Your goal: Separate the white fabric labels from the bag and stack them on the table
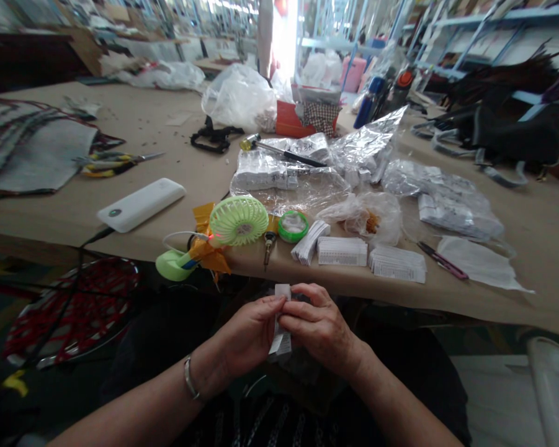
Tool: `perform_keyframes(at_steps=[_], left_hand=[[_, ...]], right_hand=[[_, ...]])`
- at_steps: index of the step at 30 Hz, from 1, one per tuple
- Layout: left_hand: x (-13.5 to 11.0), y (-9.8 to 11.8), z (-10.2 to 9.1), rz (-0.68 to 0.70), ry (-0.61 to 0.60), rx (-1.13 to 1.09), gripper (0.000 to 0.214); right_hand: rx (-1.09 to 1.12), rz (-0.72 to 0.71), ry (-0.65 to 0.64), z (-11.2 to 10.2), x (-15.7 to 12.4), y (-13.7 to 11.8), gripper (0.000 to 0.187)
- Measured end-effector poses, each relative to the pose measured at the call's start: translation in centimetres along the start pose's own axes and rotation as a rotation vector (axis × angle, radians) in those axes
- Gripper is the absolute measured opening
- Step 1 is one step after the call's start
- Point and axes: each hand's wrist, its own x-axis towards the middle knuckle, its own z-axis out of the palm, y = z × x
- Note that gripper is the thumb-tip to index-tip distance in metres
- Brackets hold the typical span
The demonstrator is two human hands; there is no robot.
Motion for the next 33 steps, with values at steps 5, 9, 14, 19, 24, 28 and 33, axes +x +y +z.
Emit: perform_keyframes(at_steps=[5,9,14,19,24,28,33], left_hand=[[-0.7,0.6,0.6,-0.031,0.056,0.091,0.014],[-1.4,0.7,0.7,-0.111,-0.034,0.235,0.022],[-1.8,0.0,0.6,-0.145,-0.114,0.277,0.019],[-2.1,-0.3,0.4,-0.186,-0.131,0.363,0.018],[-2.0,-0.7,0.2,-0.172,-0.089,0.416,0.017],[-1.8,-0.7,0.1,-0.146,-0.05,0.403,0.018],[-2.0,-0.3,0.0,-0.076,-0.018,0.385,0.018]], right_hand=[[0.219,0.18,0.168,-0.3,-0.4,-0.2,0.031],[0.667,0.633,0.186,-0.2,-0.1,0.3,0.031],[1.399,0.859,-0.118,0.9,0.2,0.8,0.046],[1.676,0.828,-0.128,1.7,0.2,0.4,0.042],[1.738,0.859,-0.093,2.4,0.3,0.2,0.025],[1.595,0.87,-0.054,2.4,0.4,0.0,0.031],[0.849,0.722,0.055,0.7,0.7,-0.9,0.035]])
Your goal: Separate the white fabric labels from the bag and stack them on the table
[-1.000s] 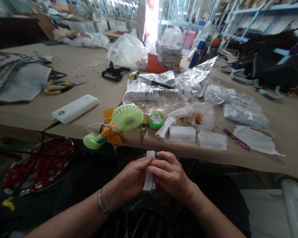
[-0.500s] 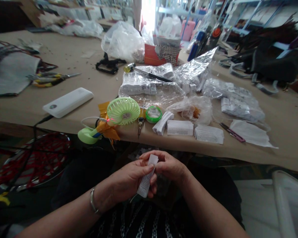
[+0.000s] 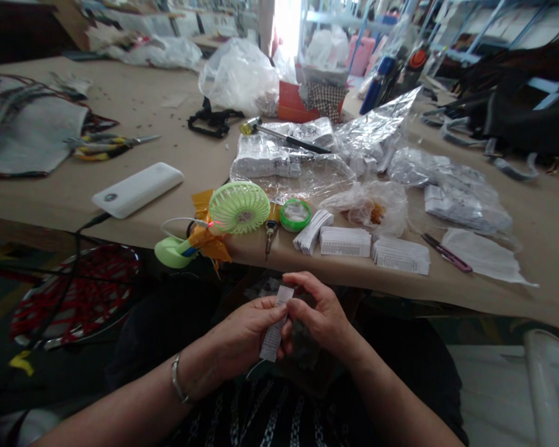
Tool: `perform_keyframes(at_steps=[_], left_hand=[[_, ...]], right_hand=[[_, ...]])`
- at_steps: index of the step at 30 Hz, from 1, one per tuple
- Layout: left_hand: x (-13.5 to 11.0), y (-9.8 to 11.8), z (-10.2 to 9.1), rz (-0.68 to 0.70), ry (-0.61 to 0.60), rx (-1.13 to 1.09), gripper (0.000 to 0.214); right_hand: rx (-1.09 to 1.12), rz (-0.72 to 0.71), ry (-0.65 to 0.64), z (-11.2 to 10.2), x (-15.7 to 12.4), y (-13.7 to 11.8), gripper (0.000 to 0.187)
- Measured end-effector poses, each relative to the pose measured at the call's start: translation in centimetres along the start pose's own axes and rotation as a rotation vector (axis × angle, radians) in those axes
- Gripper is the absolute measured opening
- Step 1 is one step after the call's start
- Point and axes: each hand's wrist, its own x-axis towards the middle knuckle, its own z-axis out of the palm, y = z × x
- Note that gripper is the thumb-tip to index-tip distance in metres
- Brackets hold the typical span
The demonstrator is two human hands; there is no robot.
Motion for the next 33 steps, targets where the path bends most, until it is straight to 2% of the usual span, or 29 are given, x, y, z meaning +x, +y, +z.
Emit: perform_keyframes(at_steps=[2,4,11,21,24,26,29,33], left_hand=[[-0.1,0.0,-0.1,0.004,0.012,0.004,0.019],[-0.1,-0.1,-0.2,0.01,0.022,0.01,0.018],[0.1,-0.3,-0.4,0.021,0.039,0.031,0.016],[0.0,-0.1,-0.5,0.03,0.059,0.017,0.017],[0.0,-0.1,-0.5,0.027,0.055,0.007,0.018],[-0.1,0.0,-0.6,0.027,0.056,0.0,0.018],[-0.2,0.2,-0.6,0.053,0.072,0.01,0.019],[-0.3,0.3,-0.7,0.102,0.103,0.04,0.024]], right_hand=[[-0.276,-0.11,0.054,-0.1,-0.2,-0.7,0.032],[-0.432,-0.172,0.078,-0.1,-0.4,-1.2,0.031],[-0.533,-0.204,0.066,0.6,-0.3,-0.9,0.027],[-0.453,-0.158,0.062,1.1,-0.3,-0.9,0.024],[-0.354,-0.056,0.084,1.2,-0.3,-0.9,0.029],[-0.211,0.05,0.107,1.4,-0.1,-1.0,0.03],[-0.004,0.176,0.103,1.6,0.5,-1.2,0.018],[0.058,0.273,0.076,1.9,1.4,-1.5,0.016]])
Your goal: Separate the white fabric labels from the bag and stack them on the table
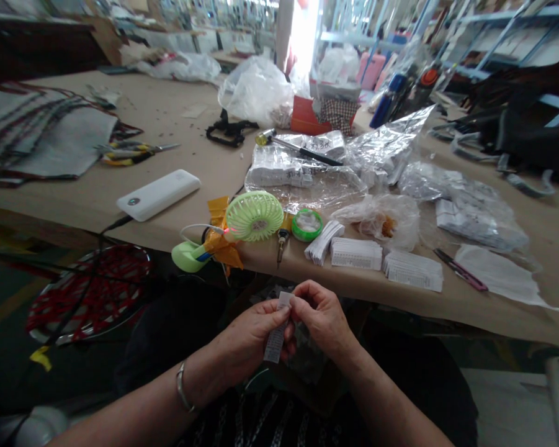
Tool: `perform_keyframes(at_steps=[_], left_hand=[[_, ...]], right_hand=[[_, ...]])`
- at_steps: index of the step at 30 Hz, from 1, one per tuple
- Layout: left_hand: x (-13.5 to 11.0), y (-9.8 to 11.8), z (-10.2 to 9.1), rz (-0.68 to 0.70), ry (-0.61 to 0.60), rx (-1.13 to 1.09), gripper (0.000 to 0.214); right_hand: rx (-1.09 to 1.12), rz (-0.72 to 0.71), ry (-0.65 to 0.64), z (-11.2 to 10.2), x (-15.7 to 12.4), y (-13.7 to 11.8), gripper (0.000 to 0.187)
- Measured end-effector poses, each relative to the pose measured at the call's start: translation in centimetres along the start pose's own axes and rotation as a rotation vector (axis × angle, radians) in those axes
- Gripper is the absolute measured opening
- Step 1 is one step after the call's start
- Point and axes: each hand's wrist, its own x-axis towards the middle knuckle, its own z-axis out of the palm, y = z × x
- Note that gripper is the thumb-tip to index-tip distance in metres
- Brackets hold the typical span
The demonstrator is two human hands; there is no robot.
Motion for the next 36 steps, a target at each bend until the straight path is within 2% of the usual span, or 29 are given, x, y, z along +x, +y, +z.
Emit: perform_keyframes(at_steps=[6,8,13,16,19,25,36], left_hand=[[0.1,0.0,-0.4,0.06,0.037,0.053,0.027],[0.2,0.3,-0.6,0.118,0.058,0.119,0.025],[0.5,1.7,-1.4,0.369,0.263,0.46,0.018],[0.6,2.3,-2.0,0.473,0.383,0.633,0.017],[0.8,2.8,-2.4,0.56,0.45,0.74,0.017],[1.5,3.2,-2.7,0.641,0.449,0.836,0.021],[2.0,3.2,-3.0,0.674,0.442,0.852,0.023]], right_hand=[[0.024,0.011,-0.025,0.7,0.7,-0.4,0.016],[0.039,-0.006,-0.04,0.9,1.1,-0.5,0.016],[-0.051,-0.117,-0.008,0.9,2.4,-0.7,0.016],[-0.148,-0.155,0.043,1.0,3.1,-0.8,0.016],[-0.187,-0.17,0.059,1.1,3.6,-0.9,0.015],[-0.226,-0.209,0.09,1.2,4.1,-0.8,0.014],[-0.297,-0.284,0.148,1.5,4.3,-1.2,0.013]])
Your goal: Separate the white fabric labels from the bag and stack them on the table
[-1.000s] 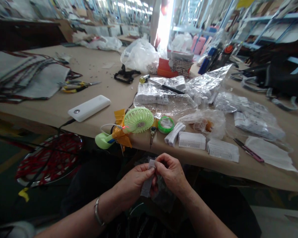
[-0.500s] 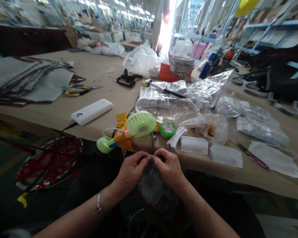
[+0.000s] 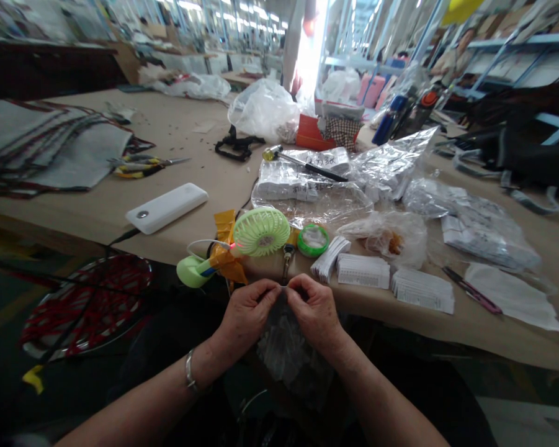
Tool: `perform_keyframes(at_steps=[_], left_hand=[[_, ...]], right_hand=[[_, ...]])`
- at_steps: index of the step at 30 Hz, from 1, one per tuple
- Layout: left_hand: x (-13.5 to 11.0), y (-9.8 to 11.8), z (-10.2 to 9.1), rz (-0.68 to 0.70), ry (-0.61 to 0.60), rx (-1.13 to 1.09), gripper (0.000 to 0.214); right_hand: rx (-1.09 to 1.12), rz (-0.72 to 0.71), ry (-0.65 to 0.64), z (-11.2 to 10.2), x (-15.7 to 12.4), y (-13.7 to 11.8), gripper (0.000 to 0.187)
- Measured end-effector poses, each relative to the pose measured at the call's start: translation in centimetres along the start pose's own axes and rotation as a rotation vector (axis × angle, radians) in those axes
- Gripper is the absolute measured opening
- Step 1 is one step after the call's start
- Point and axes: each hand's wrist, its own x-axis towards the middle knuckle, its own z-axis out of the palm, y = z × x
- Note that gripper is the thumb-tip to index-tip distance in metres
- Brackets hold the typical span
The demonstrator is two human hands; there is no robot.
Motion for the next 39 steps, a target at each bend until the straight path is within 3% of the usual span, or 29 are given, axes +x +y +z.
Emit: perform_keyframes(at_steps=[15,20,25,27,30,35,39], left_hand=[[0.0,0.2,0.0,-0.032,0.018,-0.053,0.022],[-1.2,0.0,-0.3,-0.082,-0.046,-0.046,0.024],[-1.6,-2.6,-0.5,-0.131,-0.058,0.027,0.021],[-1.7,-3.6,-0.3,-0.139,-0.037,0.05,0.028],[-1.9,-4.2,-0.1,-0.187,-0.047,0.077,0.026],[-2.4,-3.6,0.3,-0.21,-0.073,0.076,0.018],[-2.5,-2.9,0.8,-0.173,-0.097,0.046,0.017]], right_hand=[[-0.036,-0.024,0.032,0.1,-0.3,0.3,0.013],[-0.176,-0.101,-0.021,-2.0,-2.3,0.4,0.011],[-0.598,-0.409,0.214,-5.8,-2.5,1.5,0.009],[-0.776,-0.447,0.311,-6.5,-1.9,2.2,0.02],[-0.942,-0.441,0.355,-6.3,-1.1,3.3,0.031],[-0.919,-0.526,0.454,-4.9,-1.1,4.5,0.018],[-0.832,-0.574,0.481,-5.1,-1.3,4.6,0.013]])
